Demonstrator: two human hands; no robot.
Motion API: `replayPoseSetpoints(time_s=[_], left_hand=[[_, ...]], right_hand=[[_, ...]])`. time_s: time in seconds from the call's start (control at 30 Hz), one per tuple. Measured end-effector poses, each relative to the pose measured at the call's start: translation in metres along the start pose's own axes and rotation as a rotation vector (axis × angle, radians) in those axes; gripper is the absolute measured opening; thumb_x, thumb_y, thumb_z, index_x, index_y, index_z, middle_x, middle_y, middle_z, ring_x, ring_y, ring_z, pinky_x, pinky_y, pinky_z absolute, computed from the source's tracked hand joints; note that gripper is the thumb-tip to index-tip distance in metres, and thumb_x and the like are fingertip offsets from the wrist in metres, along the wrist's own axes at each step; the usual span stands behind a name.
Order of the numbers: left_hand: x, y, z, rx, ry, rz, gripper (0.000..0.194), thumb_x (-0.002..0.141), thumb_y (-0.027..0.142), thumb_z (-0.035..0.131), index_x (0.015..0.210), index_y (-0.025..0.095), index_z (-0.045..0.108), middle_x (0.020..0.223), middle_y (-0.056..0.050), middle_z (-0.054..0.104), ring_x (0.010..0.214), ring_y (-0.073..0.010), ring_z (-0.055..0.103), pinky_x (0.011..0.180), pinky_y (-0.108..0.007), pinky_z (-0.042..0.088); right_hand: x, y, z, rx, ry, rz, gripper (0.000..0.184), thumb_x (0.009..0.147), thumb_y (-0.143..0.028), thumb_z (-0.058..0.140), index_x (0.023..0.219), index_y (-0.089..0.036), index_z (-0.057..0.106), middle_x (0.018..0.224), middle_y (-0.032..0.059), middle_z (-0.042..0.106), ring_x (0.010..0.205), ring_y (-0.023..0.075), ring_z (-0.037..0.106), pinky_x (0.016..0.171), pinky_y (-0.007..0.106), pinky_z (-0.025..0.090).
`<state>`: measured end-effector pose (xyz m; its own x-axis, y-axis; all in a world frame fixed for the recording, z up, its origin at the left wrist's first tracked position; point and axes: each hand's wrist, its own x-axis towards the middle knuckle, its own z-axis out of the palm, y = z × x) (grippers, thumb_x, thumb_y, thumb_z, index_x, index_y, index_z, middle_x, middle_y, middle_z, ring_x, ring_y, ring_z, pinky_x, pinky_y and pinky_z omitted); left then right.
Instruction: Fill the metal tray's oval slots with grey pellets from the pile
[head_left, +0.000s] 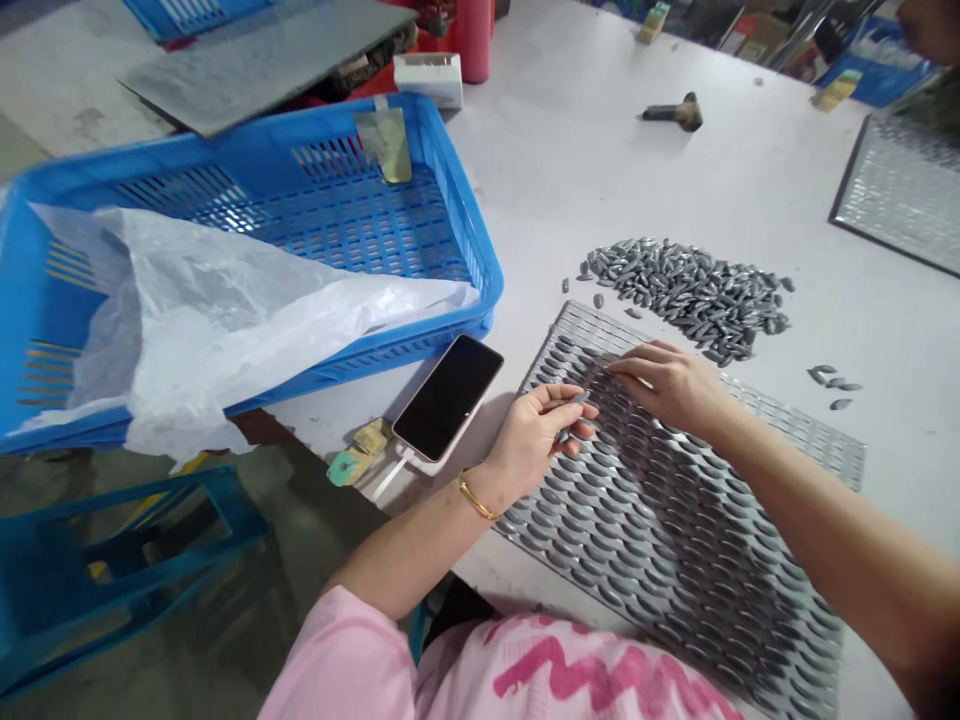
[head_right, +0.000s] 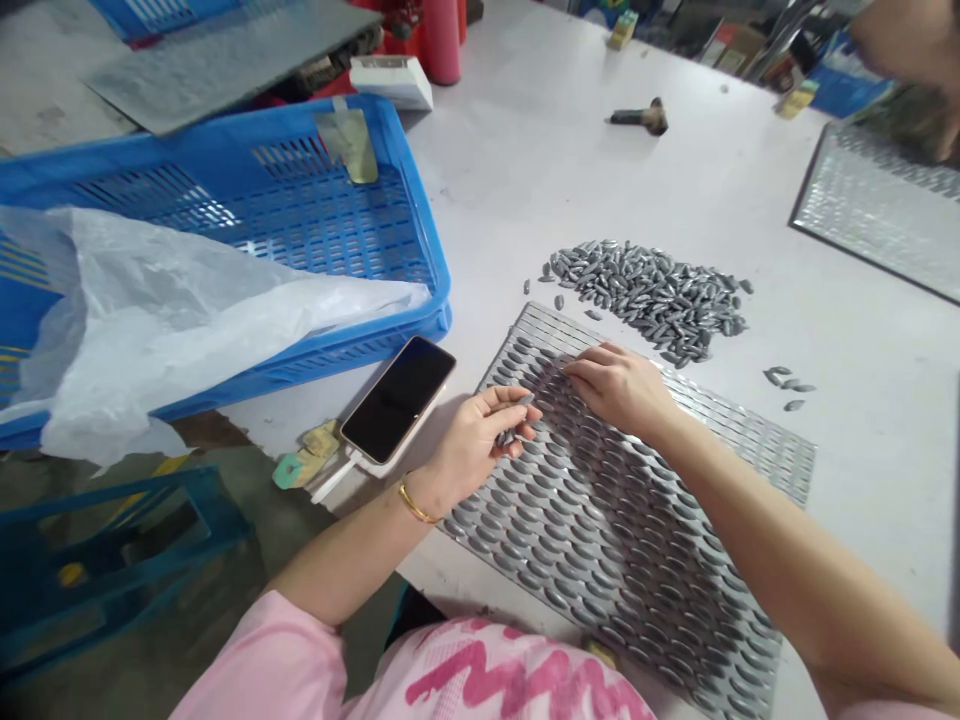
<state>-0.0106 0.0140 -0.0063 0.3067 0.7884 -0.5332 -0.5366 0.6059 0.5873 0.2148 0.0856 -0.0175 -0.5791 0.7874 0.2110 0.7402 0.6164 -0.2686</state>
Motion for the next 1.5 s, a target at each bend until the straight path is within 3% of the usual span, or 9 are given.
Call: replayPoseSetpoints(time_s=[0.17,0.3,0.43,0.57,0.67,0.9,1.13,1.37,1.5], left_hand=[[0.0,0.0,-0.001,0.012,-0.021,0.022,0.023,0.076,0.022,0.075,0.094,0.015,0.062,0.085,-0.006,0.069,0.066,-0.0111,0.062,0.051,-0.021,0.04],[0.002,-0.003,-0.001,-0.031,-0.036,0.035,0.027,0.07,0.026,0.083,0.088,0.015,0.066,0.076,0.0,0.062,0.065,-0.0088,0.058,0.052,-0.02,0.039],[0.004,-0.005,-0.001,-0.028,-0.035,0.086,0.026,0.069,0.028,0.084,0.086,0.014,0.071,0.068,0.002,0.056,0.059,-0.0059,0.048,0.051,-0.02,0.036],[0.002,-0.005,0.001,0.024,0.009,0.109,0.031,0.071,0.031,0.082,0.095,0.015,0.071,0.079,-0.001,0.064,0.066,-0.01,0.058,0.053,-0.021,0.041],[-0.001,-0.004,0.002,0.028,0.046,0.111,0.027,0.073,0.031,0.08,0.092,0.017,0.067,0.077,0.0,0.064,0.068,-0.0131,0.061,0.053,-0.022,0.044],[-0.003,-0.003,0.003,0.001,-0.005,-0.006,0.014,0.078,0.029,0.071,0.085,0.016,0.072,0.083,-0.005,0.067,0.073,-0.0145,0.061,0.053,-0.023,0.044],[-0.003,-0.008,0.003,-0.015,-0.042,-0.018,0.02,0.071,0.027,0.08,0.081,0.014,0.071,0.075,-0.001,0.058,0.067,-0.0087,0.052,0.051,-0.019,0.035],[-0.006,-0.001,0.004,0.001,-0.05,-0.043,0.014,0.077,0.022,0.073,0.084,0.014,0.065,0.073,-0.001,0.057,0.061,-0.0081,0.053,0.047,-0.018,0.034],[-0.007,0.008,0.003,-0.139,0.009,-0.053,0.014,0.08,0.017,0.064,0.094,0.014,0.063,0.087,-0.007,0.067,0.071,-0.0142,0.067,0.056,-0.022,0.049]], right_hand=[[-0.004,-0.04,-0.013,0.507,-0.009,0.278,0.02,0.091,-0.038,0.065,0.102,-0.025,0.074,0.093,0.0038,0.076,0.081,0.0197,0.07,0.07,0.033,0.056],[-0.009,-0.068,-0.009,0.723,0.065,0.289,0.014,0.089,-0.035,0.067,0.095,-0.025,0.074,0.092,0.0042,0.075,0.085,0.0208,0.07,0.075,0.035,0.057],[-0.013,-0.08,-0.002,0.613,0.207,0.251,0.01,0.091,-0.028,0.064,0.096,-0.026,0.072,0.092,0.005,0.072,0.085,0.0207,0.068,0.075,0.036,0.056],[-0.013,-0.089,0.0,0.38,0.313,0.149,0.014,0.092,-0.019,0.06,0.1,-0.027,0.069,0.095,0.0065,0.07,0.086,0.0207,0.066,0.076,0.037,0.055],[-0.012,-0.093,0.002,0.228,0.36,0.082,0.019,0.092,-0.016,0.06,0.103,-0.028,0.068,0.1,0.0081,0.069,0.092,0.023,0.066,0.082,0.041,0.055],[-0.021,-0.087,0.005,0.162,0.262,0.034,0.039,0.092,-0.014,0.057,0.124,-0.033,0.068,0.107,0.0082,0.069,0.101,0.0257,0.063,0.086,0.042,0.054],[-0.028,-0.08,-0.007,0.311,0.177,0.051,0.043,0.094,-0.016,0.056,0.131,-0.036,0.066,0.091,0.0053,0.069,0.082,0.0198,0.064,0.071,0.034,0.054],[-0.023,-0.072,-0.02,0.492,0.067,0.06,0.035,0.094,-0.018,0.057,0.124,-0.032,0.071,0.095,0.0053,0.071,0.084,0.0175,0.068,0.069,0.03,0.054],[-0.017,-0.039,-0.01,0.349,0.199,0.221,0.019,0.093,-0.024,0.061,0.105,-0.028,0.076,0.094,0.0052,0.075,0.081,0.0195,0.07,0.07,0.033,0.055]])
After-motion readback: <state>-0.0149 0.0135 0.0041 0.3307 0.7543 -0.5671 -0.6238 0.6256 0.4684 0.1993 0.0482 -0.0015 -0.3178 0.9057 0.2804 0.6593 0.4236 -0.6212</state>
